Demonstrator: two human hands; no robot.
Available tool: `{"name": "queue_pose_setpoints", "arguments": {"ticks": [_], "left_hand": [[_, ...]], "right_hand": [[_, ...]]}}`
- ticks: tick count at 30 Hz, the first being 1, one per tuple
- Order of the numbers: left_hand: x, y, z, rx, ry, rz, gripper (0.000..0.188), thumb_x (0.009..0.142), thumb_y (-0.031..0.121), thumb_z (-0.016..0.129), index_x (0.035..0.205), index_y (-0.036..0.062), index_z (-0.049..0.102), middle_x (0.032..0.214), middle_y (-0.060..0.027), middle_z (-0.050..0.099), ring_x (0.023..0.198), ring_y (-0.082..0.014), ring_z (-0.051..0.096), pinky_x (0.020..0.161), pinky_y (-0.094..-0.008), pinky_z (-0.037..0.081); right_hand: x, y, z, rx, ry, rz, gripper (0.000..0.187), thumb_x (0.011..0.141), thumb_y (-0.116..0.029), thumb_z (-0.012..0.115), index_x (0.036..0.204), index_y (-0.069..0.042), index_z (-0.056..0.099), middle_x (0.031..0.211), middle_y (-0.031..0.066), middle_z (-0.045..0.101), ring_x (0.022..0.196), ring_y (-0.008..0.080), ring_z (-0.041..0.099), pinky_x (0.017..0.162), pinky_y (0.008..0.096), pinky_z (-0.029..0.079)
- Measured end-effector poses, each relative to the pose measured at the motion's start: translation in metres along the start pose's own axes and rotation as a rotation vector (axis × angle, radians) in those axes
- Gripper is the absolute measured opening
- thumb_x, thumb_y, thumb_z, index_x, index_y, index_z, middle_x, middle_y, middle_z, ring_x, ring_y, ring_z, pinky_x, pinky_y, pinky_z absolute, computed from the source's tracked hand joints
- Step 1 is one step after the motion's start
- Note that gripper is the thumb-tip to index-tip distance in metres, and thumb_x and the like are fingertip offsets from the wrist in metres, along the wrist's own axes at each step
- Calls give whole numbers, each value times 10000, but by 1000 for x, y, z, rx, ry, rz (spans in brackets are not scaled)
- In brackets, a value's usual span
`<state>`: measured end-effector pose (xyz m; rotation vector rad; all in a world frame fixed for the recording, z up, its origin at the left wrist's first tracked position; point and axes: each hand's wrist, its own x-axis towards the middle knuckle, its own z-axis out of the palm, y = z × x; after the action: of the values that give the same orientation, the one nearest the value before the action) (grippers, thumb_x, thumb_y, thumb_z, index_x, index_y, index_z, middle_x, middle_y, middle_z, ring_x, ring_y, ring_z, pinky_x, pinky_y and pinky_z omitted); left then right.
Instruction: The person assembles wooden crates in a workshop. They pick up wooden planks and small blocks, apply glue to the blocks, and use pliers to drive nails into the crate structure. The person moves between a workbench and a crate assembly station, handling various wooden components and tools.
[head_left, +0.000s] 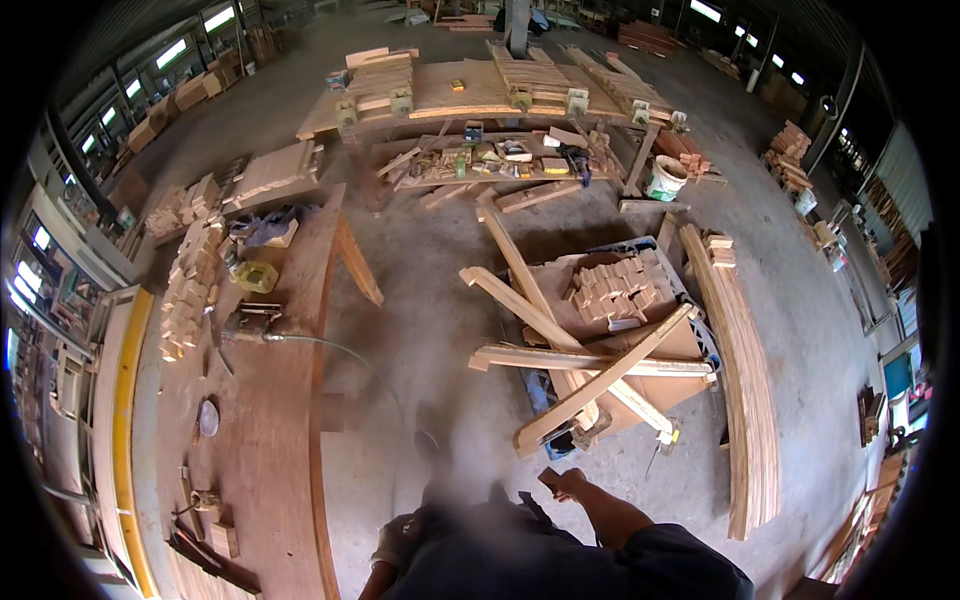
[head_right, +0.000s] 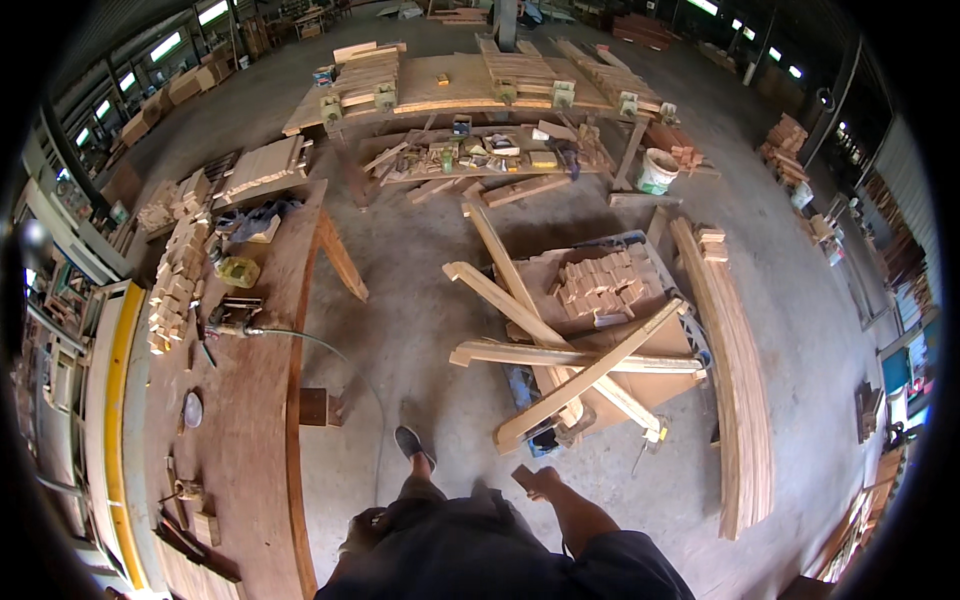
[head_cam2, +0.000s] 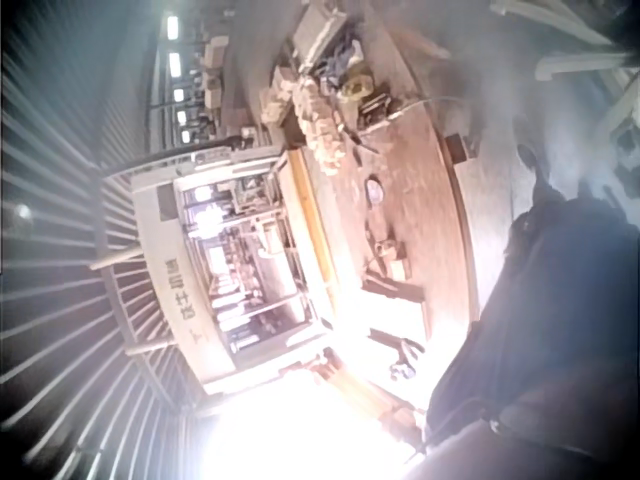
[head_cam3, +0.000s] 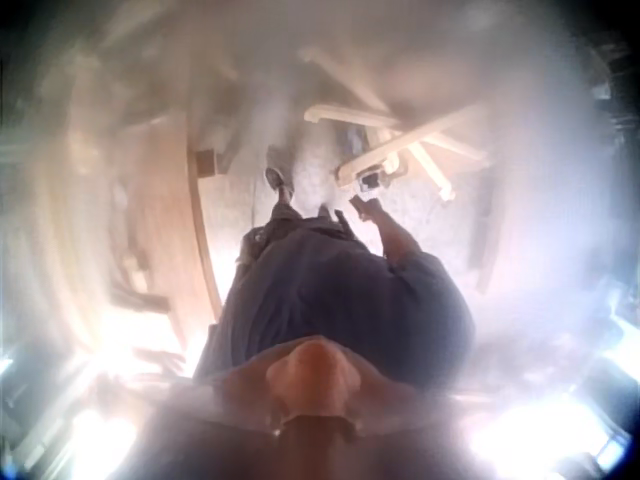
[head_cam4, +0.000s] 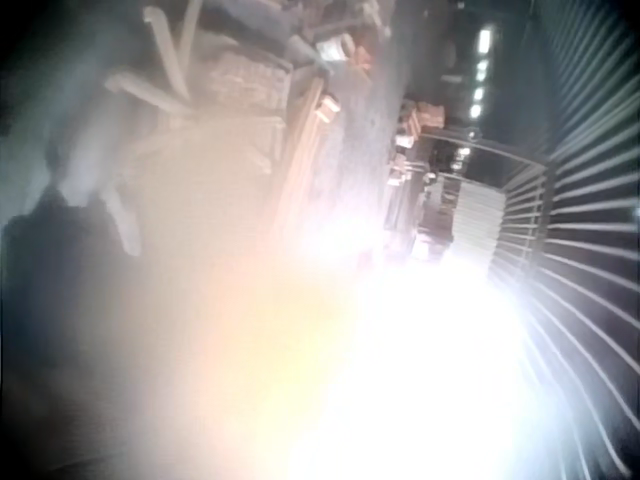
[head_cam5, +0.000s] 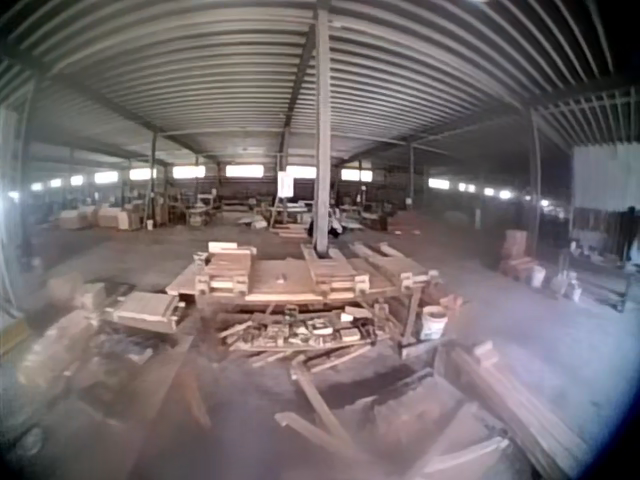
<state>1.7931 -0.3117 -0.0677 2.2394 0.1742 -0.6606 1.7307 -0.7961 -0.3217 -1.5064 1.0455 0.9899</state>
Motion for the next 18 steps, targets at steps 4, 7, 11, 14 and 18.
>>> {"name": "queue_pose_setpoints", "arguments": {"ticks": [4,7,11,14,18], "left_hand": [[85,13,-6,103,-75,100,427,958,431,658,1163,72,763,1129,-199,756,1088,-363,725,950,-450,571],[144,49,-30,103,-151,94,442,935,435,664,1171,74,760,1129,-216,753,1115,-366,716,983,-447,558],[209,63,-69,187,-233,336,495,940,456,634,1248,80,727,1221,-233,720,1204,-371,672,1050,-452,515],[264,56,-82,331,-270,344,526,947,456,627,1320,90,685,1284,-228,694,1238,-385,644,1068,-462,496],[294,97,-119,371,-288,259,549,938,467,642,1343,97,673,1311,-219,683,1243,-401,634,1081,-468,487]], "right_hand": [[-61,-27,-5,59,150,82,332,882,-287,782,862,35,706,828,205,745,702,308,761,592,415,641],[-83,-66,-14,85,260,102,475,846,-402,834,897,54,713,831,195,751,705,299,766,615,418,654],[-103,-142,-17,64,295,77,533,815,-455,877,914,43,717,829,177,751,704,278,769,615,406,659],[-108,-196,-18,22,304,29,637,795,-488,882,1038,70,695,844,191,742,710,276,769,596,398,657],[-107,-231,-22,-17,303,-17,754,760,-543,891,1124,86,688,868,176,750,678,260,760,590,382,656]]}}
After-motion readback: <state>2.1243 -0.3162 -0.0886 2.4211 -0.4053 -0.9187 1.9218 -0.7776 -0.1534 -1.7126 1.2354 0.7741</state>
